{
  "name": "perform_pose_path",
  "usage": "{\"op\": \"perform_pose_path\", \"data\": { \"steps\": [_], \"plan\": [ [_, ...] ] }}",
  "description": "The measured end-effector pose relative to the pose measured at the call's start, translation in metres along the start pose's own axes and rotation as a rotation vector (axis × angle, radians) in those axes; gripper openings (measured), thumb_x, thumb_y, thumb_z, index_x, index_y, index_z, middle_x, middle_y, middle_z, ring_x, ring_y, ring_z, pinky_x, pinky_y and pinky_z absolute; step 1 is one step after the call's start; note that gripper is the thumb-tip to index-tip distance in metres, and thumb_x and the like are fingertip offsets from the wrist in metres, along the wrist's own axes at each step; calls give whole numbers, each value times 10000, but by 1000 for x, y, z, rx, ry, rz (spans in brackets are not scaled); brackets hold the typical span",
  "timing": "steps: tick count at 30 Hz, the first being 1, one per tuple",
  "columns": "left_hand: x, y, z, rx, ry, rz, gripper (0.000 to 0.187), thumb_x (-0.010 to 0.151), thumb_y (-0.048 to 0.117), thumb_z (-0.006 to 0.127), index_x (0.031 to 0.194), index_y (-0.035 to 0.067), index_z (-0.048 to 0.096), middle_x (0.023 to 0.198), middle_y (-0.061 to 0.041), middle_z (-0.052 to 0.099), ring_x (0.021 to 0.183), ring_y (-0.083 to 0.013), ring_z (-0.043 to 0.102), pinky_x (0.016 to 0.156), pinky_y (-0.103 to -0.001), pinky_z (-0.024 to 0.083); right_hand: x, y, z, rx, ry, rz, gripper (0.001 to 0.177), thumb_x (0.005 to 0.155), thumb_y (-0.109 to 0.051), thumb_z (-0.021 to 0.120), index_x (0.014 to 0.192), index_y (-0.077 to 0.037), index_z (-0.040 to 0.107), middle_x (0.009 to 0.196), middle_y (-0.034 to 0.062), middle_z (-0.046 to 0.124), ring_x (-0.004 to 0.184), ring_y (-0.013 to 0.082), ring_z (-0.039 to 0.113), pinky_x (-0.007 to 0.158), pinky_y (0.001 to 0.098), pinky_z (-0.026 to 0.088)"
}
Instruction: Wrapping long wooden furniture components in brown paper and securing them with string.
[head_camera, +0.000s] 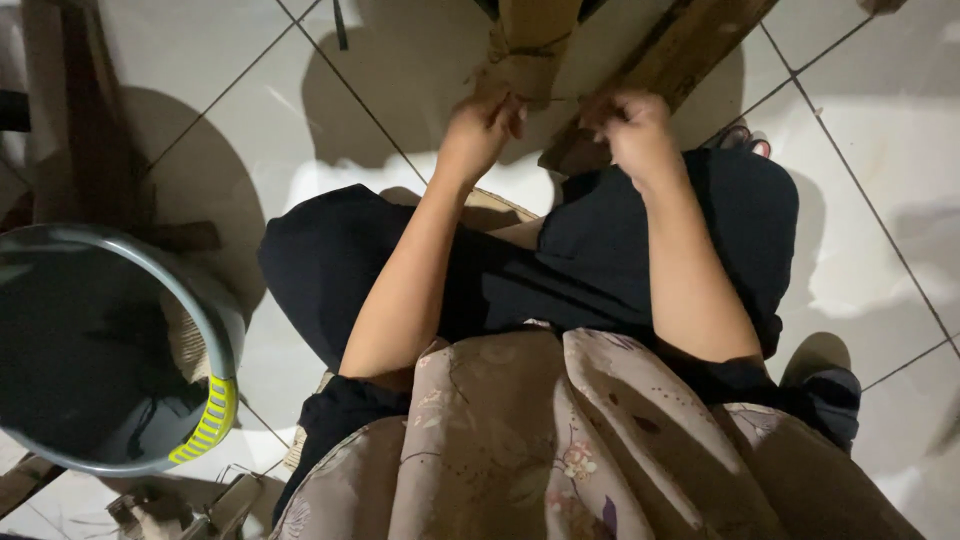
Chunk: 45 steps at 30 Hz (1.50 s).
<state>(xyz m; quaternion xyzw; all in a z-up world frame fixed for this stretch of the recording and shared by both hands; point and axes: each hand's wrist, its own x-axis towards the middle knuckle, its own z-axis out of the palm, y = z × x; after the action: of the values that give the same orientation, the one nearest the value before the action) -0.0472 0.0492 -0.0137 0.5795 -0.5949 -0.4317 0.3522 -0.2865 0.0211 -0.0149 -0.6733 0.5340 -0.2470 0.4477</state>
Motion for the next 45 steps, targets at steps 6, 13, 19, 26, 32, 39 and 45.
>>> {"op": "perform_pose_path", "data": {
  "steps": [6, 13, 19, 26, 32, 39, 45],
  "plan": [
    [6, -33, 12, 25, 38, -229, 261, 883, 208, 429, 831, 157, 679, 848, -23, 761, 794, -205, 697, 706, -373, 513, 1, 12, -2, 634, 161, 291, 216, 906, -26, 503, 737, -61, 633, 672, 85, 623, 543, 154, 573, 487, 250, 445],
    [5, -54, 21, 80, 19, -445, 442, 943, 416, 525, 1312, 174, 496, 1197, -97, 745, 1070, -334, 704, 783, -482, 561, 9, 90, -6, -31, 238, 168, 145, 907, 7, 474, 857, -100, 390, 868, 38, 403, 804, 207, 423, 719, 390, 335],
    [-1, -62, 24, 115, -19, -471, 660, 960, 473, 544, 1513, 169, 349, 1272, -163, 718, 1137, -354, 695, 836, -492, 572, -3, 60, -22, -83, 278, 330, 174, 994, -95, 459, 990, -75, 632, 973, 111, 637, 889, 276, 608, 743, 422, 466],
    [18, -133, 49, 352, -86, -227, 378, 1033, 291, 491, 1062, -27, 692, 1524, -248, 429, 1191, -465, 596, 1009, -523, 495, -9, 62, -37, 4, 404, 324, 309, 974, -86, 473, 879, -123, 765, 993, 71, 767, 901, 226, 691, 743, 357, 534],
    [3, -79, 46, 277, 40, -401, 567, 966, 569, 454, 1311, 158, 637, 1215, -188, 704, 1012, -417, 682, 791, -499, 547, -8, 81, -47, -207, 442, 226, 315, 949, -78, 490, 867, -121, 791, 979, 90, 786, 901, 294, 712, 737, 402, 545],
    [12, -106, 67, 218, 316, -30, 815, 936, 420, 732, 1483, -27, 326, 1499, -266, 390, 1383, -447, 450, 1104, -449, 480, 9, 75, -36, -179, 388, 481, 421, 1035, -70, 524, 750, -194, 240, 773, -60, 274, 702, 134, 323, 606, 356, 258],
    [18, -80, 60, 210, -24, -567, 554, 907, 534, 492, 1096, 64, 714, 1092, -207, 741, 1022, -413, 689, 824, -481, 539, 43, 106, 13, 344, 408, 696, 756, 998, -150, 471, 1665, -93, 119, 654, -37, 399, 543, 94, 350, 481, 273, 335]
  ]
}}
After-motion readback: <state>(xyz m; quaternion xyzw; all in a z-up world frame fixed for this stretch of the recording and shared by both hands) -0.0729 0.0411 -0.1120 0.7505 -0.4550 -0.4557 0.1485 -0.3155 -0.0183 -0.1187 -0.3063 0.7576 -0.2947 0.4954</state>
